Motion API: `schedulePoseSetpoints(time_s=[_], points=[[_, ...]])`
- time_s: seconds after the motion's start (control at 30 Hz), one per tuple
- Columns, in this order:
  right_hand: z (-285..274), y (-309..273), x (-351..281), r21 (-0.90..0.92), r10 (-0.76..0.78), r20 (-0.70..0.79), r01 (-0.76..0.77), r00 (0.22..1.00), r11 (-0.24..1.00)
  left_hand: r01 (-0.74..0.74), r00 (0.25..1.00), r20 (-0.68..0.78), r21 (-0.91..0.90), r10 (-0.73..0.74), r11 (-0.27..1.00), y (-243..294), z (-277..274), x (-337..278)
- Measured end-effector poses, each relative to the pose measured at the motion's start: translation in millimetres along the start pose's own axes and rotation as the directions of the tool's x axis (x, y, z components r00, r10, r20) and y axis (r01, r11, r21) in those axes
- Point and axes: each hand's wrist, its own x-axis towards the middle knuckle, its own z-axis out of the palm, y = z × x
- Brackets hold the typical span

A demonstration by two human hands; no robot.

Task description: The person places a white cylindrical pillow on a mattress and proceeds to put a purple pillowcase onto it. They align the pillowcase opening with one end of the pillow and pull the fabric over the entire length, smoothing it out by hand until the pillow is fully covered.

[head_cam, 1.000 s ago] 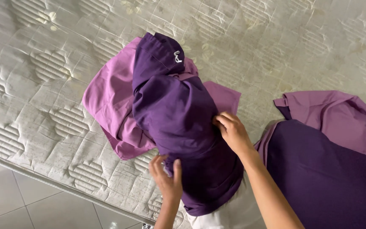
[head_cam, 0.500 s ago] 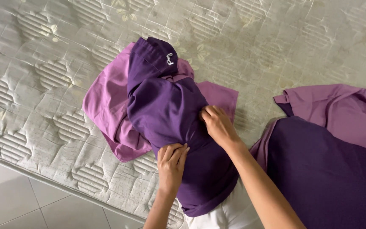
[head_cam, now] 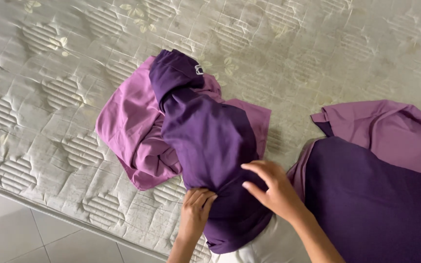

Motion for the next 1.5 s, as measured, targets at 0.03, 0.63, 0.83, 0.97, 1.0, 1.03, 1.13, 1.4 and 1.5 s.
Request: schedulePoseSetpoints(time_s=[0.03, 0.63, 0.83, 0.97, 1.0, 1.03, 1.13, 1.4, 1.5], points=[[4.5, -7.2, -4.8, -0.075, -0.089, 0.127, 0.099, 0.988, 0.992, 0.054, 0.998, 0.032, -0.015, -0.054, 0.998, -8.2, -3.9, -11.9], [41.3, 11.2, -104.0, 0.117, 0.52, 0.16, -0.539, 0.839, 0.834, 0.423, 0.905, -0.074, 0.047, -0.419, 0.905, -59.1, 42.2, -61.8], [20.5, -4.2, -126.0, 0.103, 0.865, 0.323, -0.923, 0.383, 0.37, 0.808, 0.549, 0.262, -0.407, -0.793, 0.426, 20.0, 34.7, -64.8], [10.2, -96.8, -150.6, -0.111, 0.73, -0.027, -0.728, 0.683, 0.677, 0.698, 0.649, 0.523, -0.698, -0.552, 0.16, -39.3, 40.7, -67.6], [40.2, -113.4, -162.5, -0.115, 0.742, -0.024, -0.739, 0.67, 0.663, 0.711, 0.637, 0.537, -0.686, -0.553, 0.153, -39.7, 29.3, -66.5], [73.1, -125.8, -168.1, -0.158, 0.724, -0.041, -0.72, 0.689, 0.676, 0.7, 0.645, 0.505, -0.692, -0.573, 0.177, -43.7, 19.2, -56.8], [150.9, -133.1, -176.9, -0.158, 0.557, -0.003, -0.55, 0.831, 0.82, 0.69, 0.668, 0.372, -0.634, -0.645, 0.349, -38.4, -7.5, -44.7], [37.1, -72.9, -28.5, 0.339, 0.401, 0.152, -0.428, 0.904, 0.837, 0.601, 0.796, 0.116, -0.271, -0.594, 0.752, -4.4, -20.5, -50.8], [50.2, -29.0, 9.7, 0.167, 0.19, 0.007, -0.188, 0.982, 0.968, 0.454, 0.885, 0.007, -0.242, -0.466, 0.858, -3.1, -13.9, -51.6]])
